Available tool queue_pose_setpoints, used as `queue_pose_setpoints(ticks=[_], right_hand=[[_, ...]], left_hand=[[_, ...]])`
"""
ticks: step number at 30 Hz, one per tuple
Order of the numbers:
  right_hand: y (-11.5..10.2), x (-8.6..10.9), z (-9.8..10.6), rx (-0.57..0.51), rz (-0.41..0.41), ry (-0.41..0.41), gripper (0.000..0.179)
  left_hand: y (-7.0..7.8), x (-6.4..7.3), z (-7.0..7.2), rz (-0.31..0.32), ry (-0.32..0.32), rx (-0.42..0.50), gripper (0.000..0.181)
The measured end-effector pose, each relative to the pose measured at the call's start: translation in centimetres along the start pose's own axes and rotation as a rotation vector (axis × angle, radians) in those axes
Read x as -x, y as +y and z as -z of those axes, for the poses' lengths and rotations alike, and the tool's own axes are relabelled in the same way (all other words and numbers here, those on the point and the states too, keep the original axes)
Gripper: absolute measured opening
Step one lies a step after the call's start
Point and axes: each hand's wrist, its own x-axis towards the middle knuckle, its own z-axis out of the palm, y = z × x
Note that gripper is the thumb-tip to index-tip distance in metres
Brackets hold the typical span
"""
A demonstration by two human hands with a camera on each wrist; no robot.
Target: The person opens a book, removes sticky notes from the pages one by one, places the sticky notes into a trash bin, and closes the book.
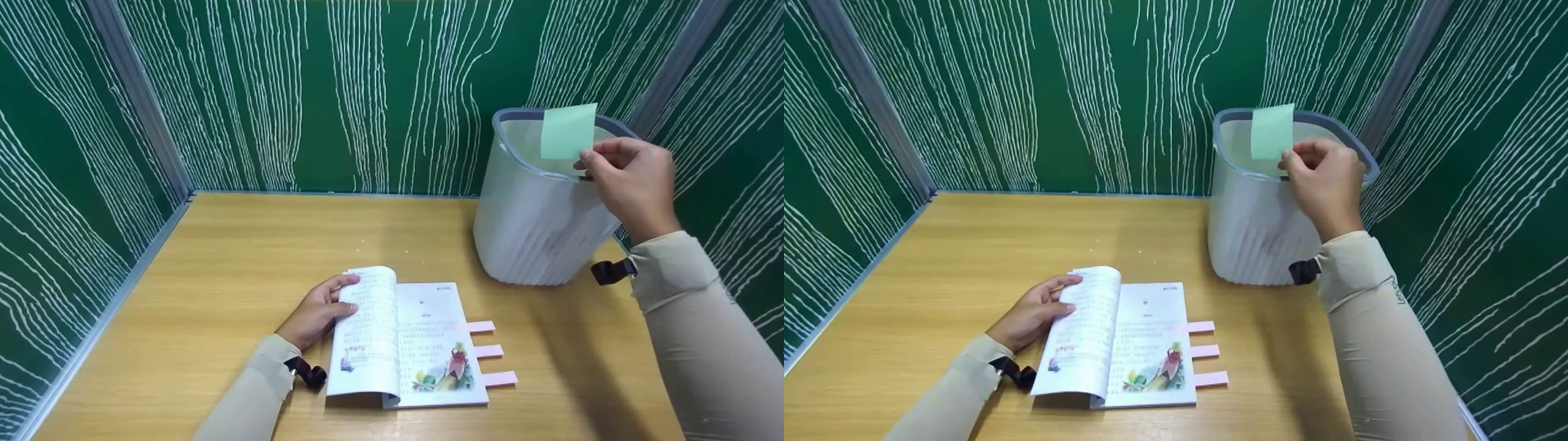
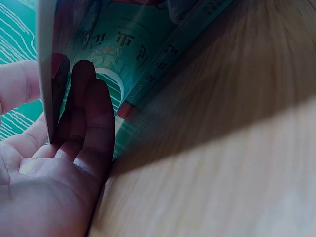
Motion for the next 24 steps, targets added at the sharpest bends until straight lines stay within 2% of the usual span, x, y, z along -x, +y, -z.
queue_pose_setpoints(ticks=[12,24], right_hand=[[0.12,0.2,0.6,-0.02,0.007,-0.009,0.051],[0.08,0.47,0.67,-0.022,0.017,-0.021,0.049]], left_hand=[[0.23,-0.09,-0.25,-0.015,0.004,-0.009,0.061],[0.26,0.0,-0.21,0.001,0.005,-0.012,0.062]])
